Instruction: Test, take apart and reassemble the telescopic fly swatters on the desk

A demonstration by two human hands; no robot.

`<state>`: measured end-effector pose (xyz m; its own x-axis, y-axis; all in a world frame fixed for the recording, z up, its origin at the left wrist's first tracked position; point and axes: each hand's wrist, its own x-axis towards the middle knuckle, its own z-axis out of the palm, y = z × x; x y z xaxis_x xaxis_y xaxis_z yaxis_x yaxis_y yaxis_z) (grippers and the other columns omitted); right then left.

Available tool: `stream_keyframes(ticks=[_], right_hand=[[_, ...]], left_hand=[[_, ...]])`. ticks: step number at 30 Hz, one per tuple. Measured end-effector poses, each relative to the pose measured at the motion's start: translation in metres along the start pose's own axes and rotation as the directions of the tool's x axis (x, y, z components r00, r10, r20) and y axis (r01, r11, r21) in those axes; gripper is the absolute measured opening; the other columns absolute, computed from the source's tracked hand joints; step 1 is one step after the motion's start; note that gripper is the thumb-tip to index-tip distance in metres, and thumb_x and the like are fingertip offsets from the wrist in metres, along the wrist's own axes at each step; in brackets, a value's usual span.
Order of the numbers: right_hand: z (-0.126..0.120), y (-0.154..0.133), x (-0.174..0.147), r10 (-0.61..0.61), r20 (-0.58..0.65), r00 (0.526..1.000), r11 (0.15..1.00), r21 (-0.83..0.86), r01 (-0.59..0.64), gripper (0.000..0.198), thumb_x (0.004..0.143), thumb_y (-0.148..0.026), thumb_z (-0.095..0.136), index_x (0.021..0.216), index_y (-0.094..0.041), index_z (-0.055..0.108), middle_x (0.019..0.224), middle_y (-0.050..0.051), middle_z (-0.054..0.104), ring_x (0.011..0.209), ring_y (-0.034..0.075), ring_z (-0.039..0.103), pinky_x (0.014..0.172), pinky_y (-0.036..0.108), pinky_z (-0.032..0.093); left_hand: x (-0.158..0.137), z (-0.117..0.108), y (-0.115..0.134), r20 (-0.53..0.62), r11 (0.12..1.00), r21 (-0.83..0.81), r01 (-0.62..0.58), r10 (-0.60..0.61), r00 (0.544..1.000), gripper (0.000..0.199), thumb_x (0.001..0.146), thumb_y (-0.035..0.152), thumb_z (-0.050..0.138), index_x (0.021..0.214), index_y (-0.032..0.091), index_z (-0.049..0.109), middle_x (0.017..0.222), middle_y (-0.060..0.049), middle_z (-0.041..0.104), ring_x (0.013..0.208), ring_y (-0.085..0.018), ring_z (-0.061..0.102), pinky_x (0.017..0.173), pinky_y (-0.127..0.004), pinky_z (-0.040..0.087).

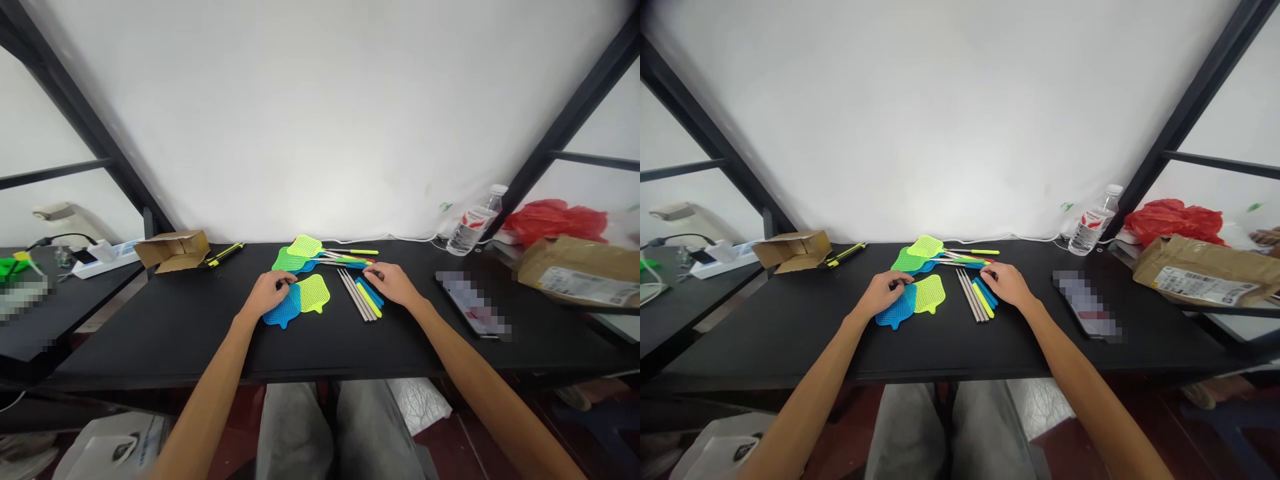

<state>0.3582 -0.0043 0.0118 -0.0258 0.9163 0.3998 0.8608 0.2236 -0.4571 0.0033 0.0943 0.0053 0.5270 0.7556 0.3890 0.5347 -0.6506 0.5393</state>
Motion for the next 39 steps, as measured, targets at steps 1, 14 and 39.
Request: stream_keyframes(ticks=[1,14,39], right_hand=[[0.0,0.001,0.0,0.005,-0.006,1.0,1.0,0.002,-0.005,0.029,0.094,-0.039,0.052,0.099,-0.024,0.076,0.098,0.006,0.075,0.073,0.02,0.063,0.071,0.031,0.048],[-0.009,-0.005,-0.004,-0.021,0.146,0.989,0.996,0.086,0.009,0.038,0.088,-0.054,0.061,0.109,-0.026,0.074,0.096,0.003,0.073,0.064,0.014,0.058,0.058,0.026,0.041],[-0.001,0.004,-0.003,-0.017,0.174,0.985,0.995,0.1,-0.001,0.052,0.074,-0.058,0.075,0.116,-0.027,0.072,0.096,0.002,0.07,0.06,0.012,0.056,0.058,0.026,0.043]], left_hand=[[0.0,0.0,0.0,-0.004,1.0,-0.002,0.007,-0.007,1.0,0.032,0.083,0.023,0.049,0.1,0.022,0.076,0.1,-0.005,0.076,0.087,-0.021,0.068,0.078,-0.033,0.053],[0.0,0.0,0.003,0.005,0.996,-0.058,0.071,-0.07,0.998,0.033,0.088,0.034,0.049,0.101,0.021,0.076,0.093,-0.006,0.076,0.082,-0.021,0.068,0.071,-0.03,0.052],[-0.005,-0.011,0.006,-0.256,0.941,-0.26,0.217,-0.284,0.924,0.037,0.09,0.038,0.047,0.106,0.017,0.072,0.064,0.0,0.064,0.048,-0.011,0.052,0.049,-0.022,0.042]])
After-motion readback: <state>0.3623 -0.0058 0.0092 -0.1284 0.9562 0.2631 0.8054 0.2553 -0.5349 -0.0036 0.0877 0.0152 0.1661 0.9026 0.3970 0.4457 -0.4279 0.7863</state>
